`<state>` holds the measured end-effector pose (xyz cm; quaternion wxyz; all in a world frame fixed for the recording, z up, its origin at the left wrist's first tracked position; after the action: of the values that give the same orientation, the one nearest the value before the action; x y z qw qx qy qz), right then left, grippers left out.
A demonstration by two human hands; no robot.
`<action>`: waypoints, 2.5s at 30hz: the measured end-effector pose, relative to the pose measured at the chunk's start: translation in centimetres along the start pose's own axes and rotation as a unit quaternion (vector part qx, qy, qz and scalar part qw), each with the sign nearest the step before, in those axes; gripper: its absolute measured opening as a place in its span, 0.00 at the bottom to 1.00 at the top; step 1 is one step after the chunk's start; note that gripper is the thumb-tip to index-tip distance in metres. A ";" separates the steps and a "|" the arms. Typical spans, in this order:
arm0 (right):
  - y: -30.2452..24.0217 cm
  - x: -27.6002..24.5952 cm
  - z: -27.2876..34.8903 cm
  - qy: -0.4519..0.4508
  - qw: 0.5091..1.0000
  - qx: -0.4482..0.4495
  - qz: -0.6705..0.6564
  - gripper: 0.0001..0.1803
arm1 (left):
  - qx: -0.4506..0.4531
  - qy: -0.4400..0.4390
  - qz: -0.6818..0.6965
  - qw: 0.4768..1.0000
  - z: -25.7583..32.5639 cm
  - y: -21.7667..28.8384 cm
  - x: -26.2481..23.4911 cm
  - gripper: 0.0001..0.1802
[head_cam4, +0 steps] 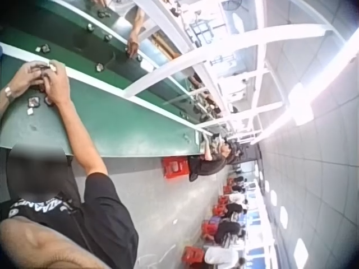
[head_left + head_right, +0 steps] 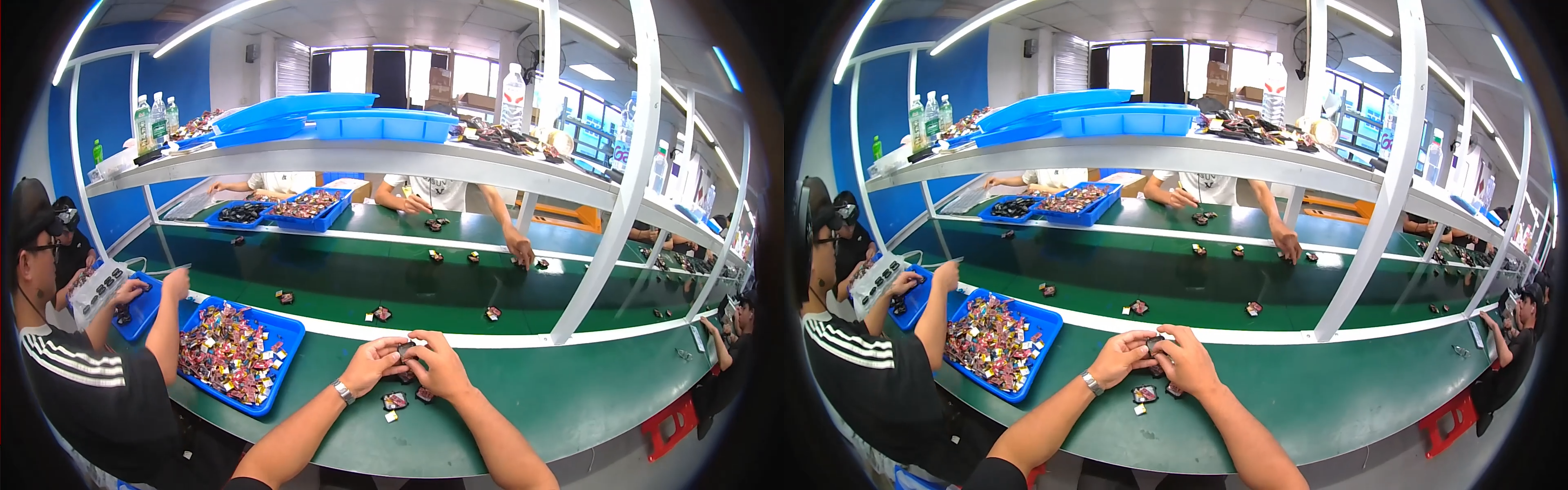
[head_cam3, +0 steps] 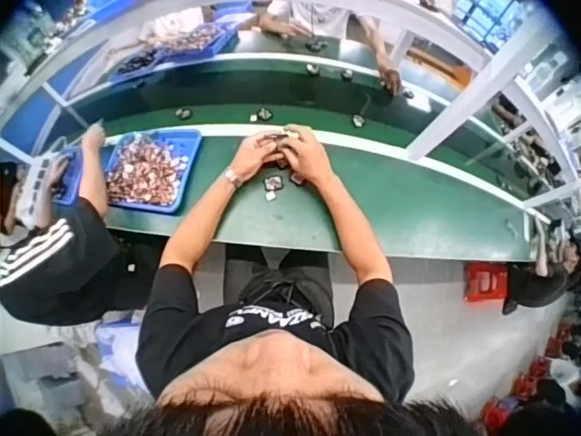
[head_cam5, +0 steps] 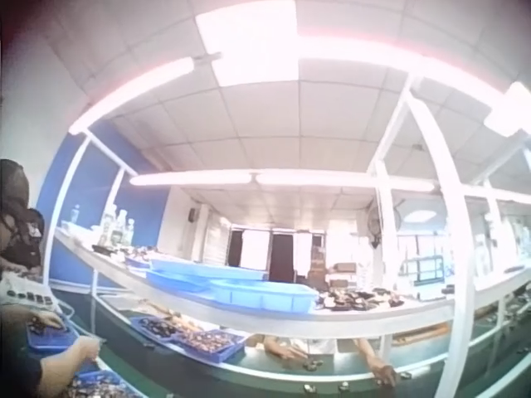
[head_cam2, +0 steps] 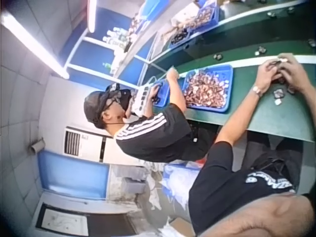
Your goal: The recorder is sitting at a workstation sorting and inspecting small electronic components on a conveyor belt in a factory setting.
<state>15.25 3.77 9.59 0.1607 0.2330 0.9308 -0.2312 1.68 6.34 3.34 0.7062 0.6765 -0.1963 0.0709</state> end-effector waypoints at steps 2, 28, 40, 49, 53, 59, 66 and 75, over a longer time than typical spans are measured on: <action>0.5 -0.1 0.0 -0.012 1.000 0.002 -0.003 0.09 | -0.002 -0.009 -0.010 1.000 -0.3 -0.3 0.0 0.19; 1.7 0.2 1.6 -0.044 0.992 0.117 -0.012 0.06 | 0.001 -0.002 -0.042 0.999 -0.4 -1.3 0.3 0.15; 2.3 0.7 2.0 0.000 0.987 0.143 -0.077 0.07 | 0.003 -0.011 -0.008 1.000 -0.5 -1.4 -0.2 0.14; 2.7 1.0 2.2 -0.002 0.978 0.188 -0.092 0.08 | 0.000 -0.001 0.000 1.000 -0.6 -1.7 -0.5 0.13; 2.7 0.9 2.3 0.009 0.977 0.194 -0.087 0.09 | -0.006 -0.005 0.017 1.000 -0.5 -1.6 -0.3 0.13; 0.9 1.0 1.5 0.020 0.983 0.146 -0.105 0.09 | 0.047 -0.001 0.029 0.998 -0.2 -0.6 -0.4 0.12; 1.2 0.7 1.8 0.030 0.983 0.163 -0.084 0.08 | 0.019 -0.001 0.042 0.999 -0.3 -1.4 -0.4 0.13; 1.0 0.4 1.8 0.037 0.987 0.150 -0.046 0.10 | 0.023 0.024 0.040 0.999 -0.5 -1.3 -0.1 0.13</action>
<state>15.73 3.78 7.55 0.0789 0.2200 0.9004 -0.3669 2.10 6.75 2.10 0.6914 0.6824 -0.2045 0.1205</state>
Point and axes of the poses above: each hand's wrist, its own z-axis away from the middle knuckle, its own x-axis out of the palm, y = z × x, the point moved 7 cm from there along -z, towards the middle knuckle, and after that the axes turned 14 degrees about y, right-handed, at the moved point
